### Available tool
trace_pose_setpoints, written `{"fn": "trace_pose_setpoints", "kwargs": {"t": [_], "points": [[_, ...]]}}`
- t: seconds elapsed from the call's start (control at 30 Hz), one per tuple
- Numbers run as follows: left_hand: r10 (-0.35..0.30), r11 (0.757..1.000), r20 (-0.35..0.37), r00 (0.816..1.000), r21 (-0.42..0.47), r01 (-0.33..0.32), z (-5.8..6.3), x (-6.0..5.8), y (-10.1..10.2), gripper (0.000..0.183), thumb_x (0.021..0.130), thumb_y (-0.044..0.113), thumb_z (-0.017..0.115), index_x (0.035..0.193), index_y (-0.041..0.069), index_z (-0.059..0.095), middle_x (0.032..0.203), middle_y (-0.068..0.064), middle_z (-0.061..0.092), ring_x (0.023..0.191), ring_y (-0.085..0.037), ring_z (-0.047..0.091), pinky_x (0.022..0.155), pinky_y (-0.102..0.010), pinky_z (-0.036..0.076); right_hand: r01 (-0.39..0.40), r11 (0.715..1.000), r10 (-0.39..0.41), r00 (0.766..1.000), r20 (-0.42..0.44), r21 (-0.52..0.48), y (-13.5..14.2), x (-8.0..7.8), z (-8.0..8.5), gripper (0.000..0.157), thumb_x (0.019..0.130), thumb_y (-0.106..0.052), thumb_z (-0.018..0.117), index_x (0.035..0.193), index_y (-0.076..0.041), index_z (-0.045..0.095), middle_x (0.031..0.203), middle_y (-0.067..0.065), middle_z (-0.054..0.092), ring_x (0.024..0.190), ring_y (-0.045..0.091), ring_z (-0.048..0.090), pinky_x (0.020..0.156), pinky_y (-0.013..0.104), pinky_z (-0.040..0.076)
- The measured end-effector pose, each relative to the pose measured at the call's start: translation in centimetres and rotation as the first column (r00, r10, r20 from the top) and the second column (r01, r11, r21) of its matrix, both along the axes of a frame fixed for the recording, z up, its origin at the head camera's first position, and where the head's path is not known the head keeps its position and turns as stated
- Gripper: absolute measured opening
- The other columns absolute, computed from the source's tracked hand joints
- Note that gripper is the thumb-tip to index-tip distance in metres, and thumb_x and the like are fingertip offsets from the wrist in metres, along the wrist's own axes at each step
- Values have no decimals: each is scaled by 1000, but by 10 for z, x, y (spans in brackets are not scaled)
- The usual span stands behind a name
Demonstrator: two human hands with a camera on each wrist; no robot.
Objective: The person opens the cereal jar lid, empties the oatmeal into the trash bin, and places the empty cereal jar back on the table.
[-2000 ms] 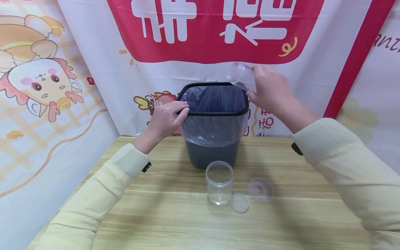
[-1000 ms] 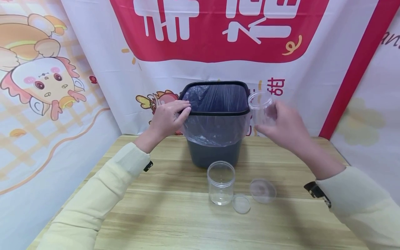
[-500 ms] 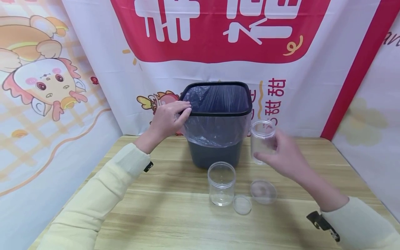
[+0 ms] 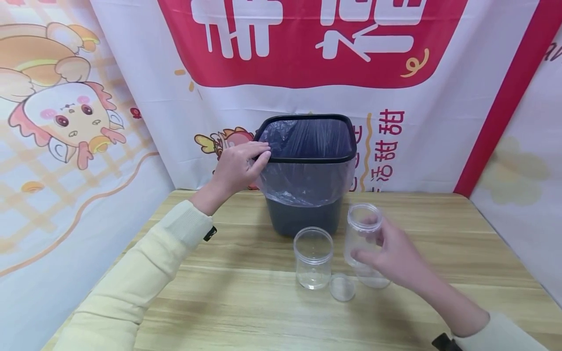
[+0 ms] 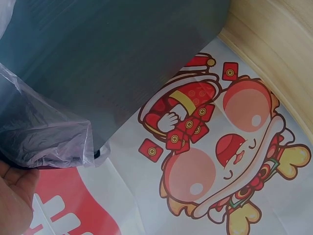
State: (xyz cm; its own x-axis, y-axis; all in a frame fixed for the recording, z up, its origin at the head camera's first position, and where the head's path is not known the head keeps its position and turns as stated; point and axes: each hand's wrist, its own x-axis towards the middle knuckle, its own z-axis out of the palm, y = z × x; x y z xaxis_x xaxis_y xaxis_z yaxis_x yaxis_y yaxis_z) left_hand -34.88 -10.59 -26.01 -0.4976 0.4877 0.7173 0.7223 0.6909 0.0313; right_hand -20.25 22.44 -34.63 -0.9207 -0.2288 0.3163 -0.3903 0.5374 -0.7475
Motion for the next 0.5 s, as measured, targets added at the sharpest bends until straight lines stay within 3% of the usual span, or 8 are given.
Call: {"fn": "trace_pose_setpoints", "kwargs": {"t": [0.13,0.5], "points": [[-5,1000,-1,1000,2,5,0,-1,1,33,98,28,53,115,7,72,117,-9,68,111,-20,63,98,-31,46,-21,1000,20,1000,-10,-20,-3,8,-11,51,75,-9,83,117,1,56,111,13,66,98,11,64,83,12,46],[-7,1000,-6,1000,3,7,0,-2,1,33,98,28,54,114,7,73,116,-9,69,110,-21,63,97,-31,47,-134,988,129,990,-65,-71,-16,24,-41,53,68,-4,86,112,-4,56,103,3,64,91,11,62,80,21,50]]}}
